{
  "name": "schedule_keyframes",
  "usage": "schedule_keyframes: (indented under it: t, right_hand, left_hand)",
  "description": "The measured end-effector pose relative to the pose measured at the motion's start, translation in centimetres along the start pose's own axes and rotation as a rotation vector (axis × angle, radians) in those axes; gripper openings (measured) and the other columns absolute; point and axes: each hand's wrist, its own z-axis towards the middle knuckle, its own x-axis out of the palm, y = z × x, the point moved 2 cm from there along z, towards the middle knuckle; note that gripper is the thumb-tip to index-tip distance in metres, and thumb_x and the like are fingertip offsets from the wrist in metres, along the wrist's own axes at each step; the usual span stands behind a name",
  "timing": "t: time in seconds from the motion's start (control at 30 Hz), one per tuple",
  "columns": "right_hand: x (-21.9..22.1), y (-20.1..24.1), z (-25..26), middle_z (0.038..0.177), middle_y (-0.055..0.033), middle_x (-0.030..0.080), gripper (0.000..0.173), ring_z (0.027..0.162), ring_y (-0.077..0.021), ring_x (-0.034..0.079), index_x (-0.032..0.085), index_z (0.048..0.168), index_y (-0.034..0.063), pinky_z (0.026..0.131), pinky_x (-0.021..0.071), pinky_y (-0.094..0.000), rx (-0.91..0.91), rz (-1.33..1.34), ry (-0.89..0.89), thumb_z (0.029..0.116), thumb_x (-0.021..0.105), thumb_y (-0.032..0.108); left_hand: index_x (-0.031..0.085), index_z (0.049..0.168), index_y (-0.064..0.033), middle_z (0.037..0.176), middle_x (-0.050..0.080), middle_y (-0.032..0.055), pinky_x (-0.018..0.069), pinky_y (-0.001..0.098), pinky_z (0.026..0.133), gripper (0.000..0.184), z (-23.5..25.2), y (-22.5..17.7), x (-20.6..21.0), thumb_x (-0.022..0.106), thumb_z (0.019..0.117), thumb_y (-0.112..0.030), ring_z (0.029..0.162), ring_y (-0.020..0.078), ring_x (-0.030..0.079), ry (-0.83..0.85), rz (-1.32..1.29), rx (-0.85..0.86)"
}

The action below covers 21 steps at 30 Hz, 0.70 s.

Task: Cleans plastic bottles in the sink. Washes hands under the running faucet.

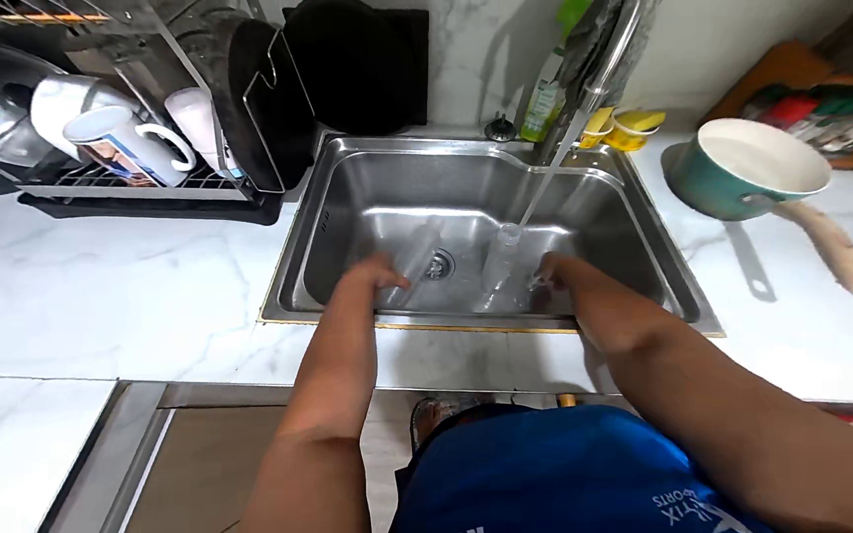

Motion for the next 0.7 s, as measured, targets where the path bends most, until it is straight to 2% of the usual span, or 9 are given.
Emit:
schedule_keyframes:
  t: [0.07,0.17,0.23,0.3,0.33,0.4,0.43,0.53,0.7]
  right_hand:
    - [0.2,-0.8,0.6,0.119,-0.0330,0.065,0.042,0.103,-0.0427,0.068,0.064,0.122,-0.0115,0.092,0.0537,-0.0587,0.197,0.211,-0.670,0.0989,0.068,0.023]
    - [-0.4,4.1,-5.6,0.123,-0.0282,0.066,0.040,0.104,-0.0392,0.070,0.057,0.134,-0.0046,0.095,0.0553,-0.0566,-0.076,0.487,-0.964,0.1006,0.063,0.016]
    - [0.2,8.2,-9.1,0.118,-0.0239,0.065,0.041,0.092,-0.0297,0.069,0.051,0.139,-0.0019,0.083,0.0584,-0.0466,-0.350,0.613,-0.955,0.0983,0.057,0.002]
    - [1.0,11.3,-10.7,0.113,-0.0165,0.063,0.045,0.080,-0.0195,0.064,0.049,0.139,0.0009,0.070,0.0567,-0.0357,-0.518,0.757,-0.823,0.0944,0.049,-0.006]
    - [1.2,12.3,-11.0,0.112,-0.0145,0.064,0.046,0.079,-0.0185,0.065,0.050,0.139,0.0024,0.068,0.0559,-0.0345,-0.548,0.848,-0.744,0.0939,0.046,-0.007]
    - [1.2,13.2,-11.0,0.106,-0.0121,0.066,0.043,0.076,-0.0185,0.065,0.053,0.137,0.0050,0.066,0.0563,-0.0337,-0.529,1.056,-0.619,0.0966,0.040,-0.002]
    - [1.0,13.3,-10.7,0.098,-0.0111,0.067,0.036,0.071,-0.0183,0.065,0.056,0.131,0.0055,0.063,0.0566,-0.0335,-0.501,1.155,-0.584,0.0992,0.039,0.004]
    - [0.0,12.9,-10.7,0.074,-0.0040,0.061,0.023,0.059,-0.0141,0.059,0.058,0.099,0.0097,0.054,0.0517,-0.0302,-0.388,1.227,-0.584,0.1038,0.042,0.025]
    - [-1.8,9.6,-11.5,0.071,-0.0025,0.060,0.042,0.052,-0.0109,0.052,0.060,0.105,0.0108,0.047,0.0437,-0.0258,-0.287,0.920,-0.666,0.1093,0.035,0.044]
  left_hand:
    - [0.055,0.140,0.0051,0.138,0.058,0.0291,0.0424,0.0641,0.108,0.072,-0.3,-2.2,1.4,0.086,0.0848,-0.030,0.131,0.0446,0.054,0.083,0.251,-0.054]
    - [0.064,0.127,0.0052,0.130,0.063,0.0280,0.0451,0.0680,0.101,0.066,1.4,-4.0,3.2,0.085,0.0840,-0.040,0.124,0.0451,0.059,0.095,0.446,-0.067]
    - [0.067,0.121,0.0048,0.125,0.065,0.0284,0.0464,0.0677,0.101,0.057,2.1,-5.2,2.6,0.079,0.0902,-0.041,0.121,0.0453,0.061,-0.039,0.354,0.063]
    - [0.065,0.127,0.0049,0.122,0.066,0.0287,0.0497,0.0627,0.100,0.051,1.3,-7.7,1.2,0.070,0.0985,-0.036,0.115,0.0431,0.065,-0.214,-0.016,0.249]
    - [0.063,0.131,0.0018,0.115,0.069,0.0255,0.0550,0.0565,0.091,0.048,0.6,-9.6,0.9,0.064,0.1029,-0.037,0.102,0.0380,0.069,-0.268,-0.247,0.313]
    - [0.058,0.139,-0.0109,0.106,0.071,0.0169,0.0558,0.0405,0.064,0.047,-0.5,-13.8,1.4,0.052,0.1073,-0.045,0.075,0.0246,0.066,-0.254,-0.590,0.382]
    - [0.055,0.144,-0.0148,0.106,0.070,0.0165,0.0548,0.0392,0.060,0.049,-0.6,-15.8,2.0,0.051,0.1071,-0.047,0.071,0.0236,0.065,-0.218,-0.646,0.415]
    - [0.050,0.148,-0.0148,0.115,0.067,0.0226,0.0568,0.0468,0.066,0.054,0.9,-20.0,3.6,0.055,0.1054,-0.047,0.077,0.0302,0.066,-0.154,-0.593,0.432]
    - [0.053,0.138,-0.0078,0.096,0.062,0.0103,0.0505,0.0306,0.055,0.048,2.1,-22.6,4.0,0.053,0.1069,-0.044,0.062,0.0152,0.055,0.088,-0.735,0.350]
